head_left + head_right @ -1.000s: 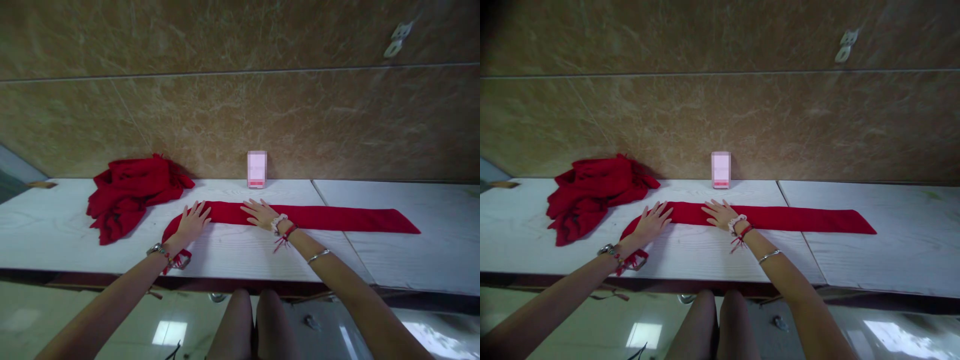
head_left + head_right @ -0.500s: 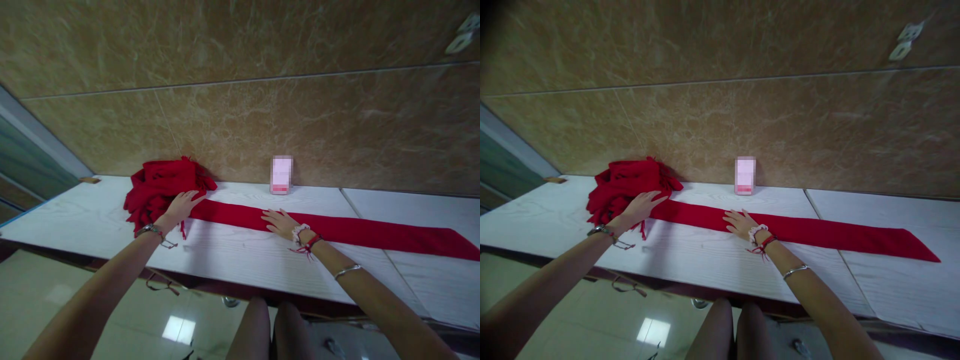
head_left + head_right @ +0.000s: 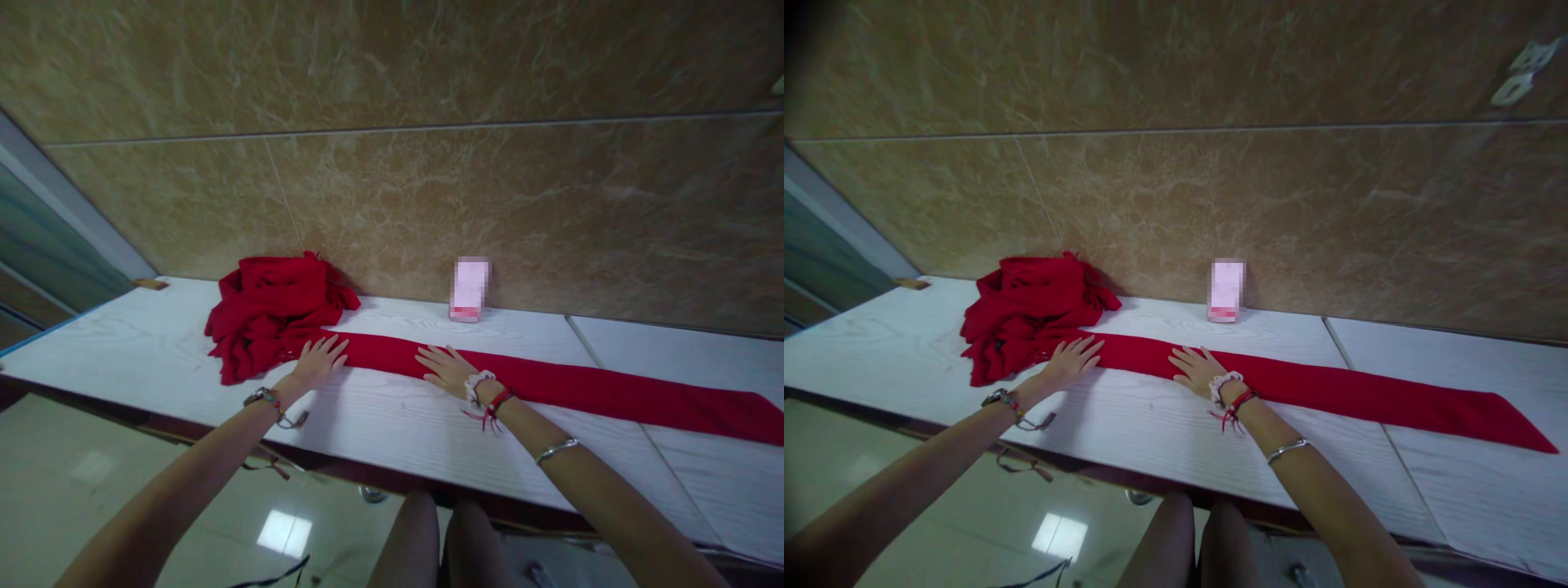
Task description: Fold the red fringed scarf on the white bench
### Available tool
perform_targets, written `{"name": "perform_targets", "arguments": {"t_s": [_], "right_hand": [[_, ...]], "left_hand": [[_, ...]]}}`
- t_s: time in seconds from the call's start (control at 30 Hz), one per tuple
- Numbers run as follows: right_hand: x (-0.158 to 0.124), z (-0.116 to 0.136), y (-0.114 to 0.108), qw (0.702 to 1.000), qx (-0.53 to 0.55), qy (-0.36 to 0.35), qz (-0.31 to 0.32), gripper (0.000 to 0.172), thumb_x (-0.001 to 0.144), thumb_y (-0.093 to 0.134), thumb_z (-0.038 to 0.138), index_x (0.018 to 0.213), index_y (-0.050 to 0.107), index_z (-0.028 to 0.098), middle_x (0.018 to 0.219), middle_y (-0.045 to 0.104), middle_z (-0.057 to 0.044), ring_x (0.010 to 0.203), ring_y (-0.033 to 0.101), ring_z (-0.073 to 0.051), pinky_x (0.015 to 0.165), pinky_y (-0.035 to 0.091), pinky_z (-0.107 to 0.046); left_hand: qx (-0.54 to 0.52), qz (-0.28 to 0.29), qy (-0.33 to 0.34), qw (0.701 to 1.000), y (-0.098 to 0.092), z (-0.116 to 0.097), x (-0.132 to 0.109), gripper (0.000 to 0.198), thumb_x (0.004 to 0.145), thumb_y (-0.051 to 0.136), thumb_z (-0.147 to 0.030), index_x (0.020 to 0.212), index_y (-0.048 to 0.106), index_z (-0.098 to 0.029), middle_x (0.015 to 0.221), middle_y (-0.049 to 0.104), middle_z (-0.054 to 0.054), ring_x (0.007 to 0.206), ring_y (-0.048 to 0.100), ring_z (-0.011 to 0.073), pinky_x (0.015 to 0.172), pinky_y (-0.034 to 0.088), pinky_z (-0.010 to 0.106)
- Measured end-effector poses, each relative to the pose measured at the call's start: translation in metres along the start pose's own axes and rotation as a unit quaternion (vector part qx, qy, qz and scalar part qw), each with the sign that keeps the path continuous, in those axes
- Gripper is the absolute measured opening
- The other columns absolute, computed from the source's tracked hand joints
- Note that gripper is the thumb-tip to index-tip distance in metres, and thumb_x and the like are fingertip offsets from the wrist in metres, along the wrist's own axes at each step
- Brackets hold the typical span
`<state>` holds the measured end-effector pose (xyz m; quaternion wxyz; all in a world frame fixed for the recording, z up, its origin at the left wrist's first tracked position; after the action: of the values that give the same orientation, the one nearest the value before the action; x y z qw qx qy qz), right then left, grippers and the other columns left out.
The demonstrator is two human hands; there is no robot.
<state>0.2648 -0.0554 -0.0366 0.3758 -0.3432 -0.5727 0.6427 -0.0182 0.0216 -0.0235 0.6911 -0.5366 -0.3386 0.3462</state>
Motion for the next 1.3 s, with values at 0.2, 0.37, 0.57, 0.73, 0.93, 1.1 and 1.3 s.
{"name": "perform_targets", "arguments": {"t_s": [0.2, 0.37, 0.57, 0.73, 0.93, 1.1, 1.3], "right_hand": [[0.027, 0.023, -0.013, 0.998, 0.009, 0.063, -0.024, 0.048, 0.09, 0.024, 0.039, 0.135, 0.028, 0.022, 0.142, 0.026, -0.006, 0.13, 0.019, -0.022, 0.103, 0.017, -0.052], [0.015, 0.018, -0.003, 0.998, -0.002, 0.056, 0.028, 0.048, 0.09, 0.026, 0.037, 0.135, 0.027, 0.021, 0.143, 0.023, -0.005, 0.131, 0.018, -0.022, 0.102, 0.019, -0.052], [0.021, 0.019, -0.015, 0.995, 0.025, 0.091, -0.031, 0.051, 0.09, 0.023, 0.04, 0.136, 0.026, 0.018, 0.144, 0.021, -0.006, 0.132, 0.014, -0.021, 0.104, 0.016, -0.051], [0.047, 0.043, -0.003, 0.994, 0.042, 0.099, -0.024, 0.052, 0.089, 0.024, 0.041, 0.136, 0.025, 0.018, 0.143, 0.022, -0.006, 0.131, 0.015, -0.022, 0.103, 0.016, -0.053], [-0.017, 0.002, 0.002, 0.989, -0.005, 0.145, 0.007, 0.051, 0.089, 0.023, 0.038, 0.136, 0.026, 0.018, 0.143, 0.023, -0.005, 0.13, 0.019, -0.022, 0.104, 0.018, -0.051], [-0.092, -0.047, -0.011, 0.976, -0.043, 0.211, 0.035, 0.053, 0.088, 0.024, 0.04, 0.135, 0.03, 0.015, 0.141, 0.026, -0.01, 0.129, 0.022, -0.027, 0.1, 0.024, -0.053], [-0.053, -0.02, -0.016, 0.984, -0.029, 0.174, -0.026, 0.055, 0.089, 0.022, 0.043, 0.136, 0.026, 0.017, 0.143, 0.021, -0.009, 0.131, 0.017, -0.025, 0.101, 0.022, -0.052]], "left_hand": [[-0.04, -0.006, 0.018, 0.999, 0.004, -0.019, 0.027, 0.043, 0.089, 0.028, -0.033, 0.13, 0.037, -0.025, 0.136, 0.038, 0.007, 0.125, 0.032, 0.0246, 0.097, 0.03, 0.047], [-0.054, -0.02, 0.028, 0.998, 0.019, 0.001, 0.025, 0.044, 0.087, 0.03, -0.031, 0.13, 0.037, -0.023, 0.136, 0.037, 0.009, 0.124, 0.033, 0.0265, 0.095, 0.029, 0.051], [-0.046, -0.036, 0.07, 0.996, 0.012, -0.012, 0.028, 0.046, 0.087, 0.03, -0.032, 0.132, 0.035, -0.021, 0.138, 0.033, 0.01, 0.127, 0.028, 0.0252, 0.099, 0.023, 0.051], [-0.055, -0.023, 0.097, 0.994, 0.012, -0.034, 0.033, 0.047, 0.087, 0.027, -0.034, 0.133, 0.033, -0.022, 0.137, 0.036, 0.006, 0.127, 0.029, 0.0219, 0.101, 0.025, 0.041], [-0.044, -0.028, 0.095, 0.994, 0.018, -0.019, 0.027, 0.049, 0.086, 0.03, -0.034, 0.133, 0.034, -0.022, 0.137, 0.036, 0.006, 0.127, 0.03, 0.0234, 0.1, 0.026, 0.041], [-0.032, -0.006, 0.084, 0.996, 0.008, -0.029, 0.03, 0.048, 0.085, 0.029, -0.03, 0.131, 0.037, -0.018, 0.135, 0.038, 0.009, 0.126, 0.03, 0.0267, 0.1, 0.022, 0.049], [-0.068, -0.017, 0.226, 0.972, -0.011, -0.083, 0.037, 0.048, 0.087, 0.029, -0.037, 0.132, 0.034, -0.023, 0.14, 0.031, 0.005, 0.129, 0.023, 0.0203, 0.103, 0.019, 0.042]]}}
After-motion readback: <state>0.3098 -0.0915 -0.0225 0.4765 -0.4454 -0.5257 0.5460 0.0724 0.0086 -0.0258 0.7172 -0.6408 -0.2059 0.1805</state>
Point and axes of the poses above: each hand's wrist, its own x-axis towards the middle knuckle, its own y-axis out of the palm, z = x × y, the point moved 2 cm from there along x, towards the middle knuckle
